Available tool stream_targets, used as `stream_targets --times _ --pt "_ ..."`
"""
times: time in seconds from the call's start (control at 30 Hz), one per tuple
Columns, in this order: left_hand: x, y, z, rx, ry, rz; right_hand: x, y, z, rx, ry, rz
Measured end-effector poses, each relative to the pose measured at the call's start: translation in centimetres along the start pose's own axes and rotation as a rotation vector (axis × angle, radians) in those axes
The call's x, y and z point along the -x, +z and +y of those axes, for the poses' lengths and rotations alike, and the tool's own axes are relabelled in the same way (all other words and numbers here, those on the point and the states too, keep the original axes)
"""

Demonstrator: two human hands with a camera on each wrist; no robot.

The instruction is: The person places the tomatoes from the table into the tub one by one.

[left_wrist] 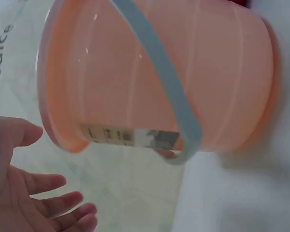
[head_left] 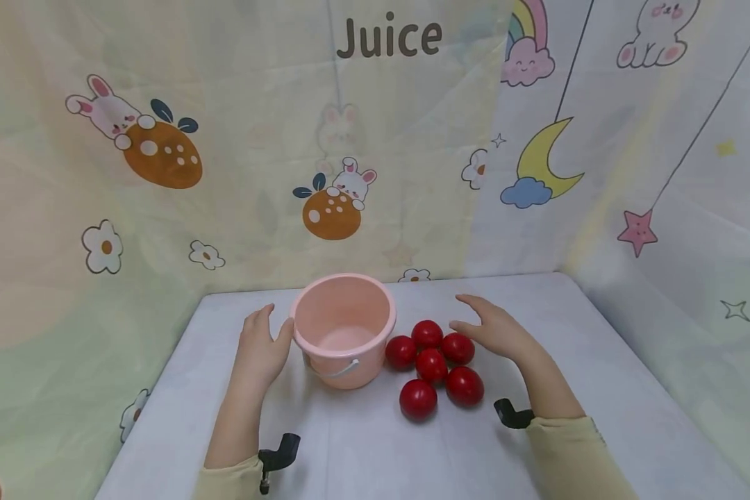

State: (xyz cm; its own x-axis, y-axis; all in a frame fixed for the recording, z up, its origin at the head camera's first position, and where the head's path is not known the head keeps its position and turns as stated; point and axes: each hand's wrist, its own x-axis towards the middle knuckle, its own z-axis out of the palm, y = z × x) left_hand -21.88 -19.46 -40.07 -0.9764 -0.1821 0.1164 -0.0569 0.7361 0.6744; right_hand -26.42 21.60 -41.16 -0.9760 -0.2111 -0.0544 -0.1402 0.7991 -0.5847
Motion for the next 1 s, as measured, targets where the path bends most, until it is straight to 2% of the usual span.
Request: stream_targets --times 0.23,0.37,0.5,0.63,0.77,1.0 --pt "0.1 1.0 -2.2 0.199 -0.125 -0.099 -1.1 1.3 3.3 -0.144 0.045 -0.061" --pt "0.2 1.8 -2.5 0.395 -0.184 -0.119 -1.5 2.4 4.8 -0.236 0.061 -0.103" --pt "0.2 2.6 -2.5 0.625 -0.196 -0.122 -2.0 3.6 6.0 -0.281 0.071 -0.122" --pt "0.2 3.2 -2.5 0.779 -0.191 -0.123 -2.3 4.3 6.7 -0.325 0.075 -0.128" --pt "0.2 3.4 -2.5 0.845 -0.181 -0.119 -2.4 4.8 6.9 -0.333 0.072 -0.132" --pt "0.2 3.6 -2.7 0.856 -0.181 -0.122 -2.3 5.1 7.3 -0.279 0.082 -0.150"
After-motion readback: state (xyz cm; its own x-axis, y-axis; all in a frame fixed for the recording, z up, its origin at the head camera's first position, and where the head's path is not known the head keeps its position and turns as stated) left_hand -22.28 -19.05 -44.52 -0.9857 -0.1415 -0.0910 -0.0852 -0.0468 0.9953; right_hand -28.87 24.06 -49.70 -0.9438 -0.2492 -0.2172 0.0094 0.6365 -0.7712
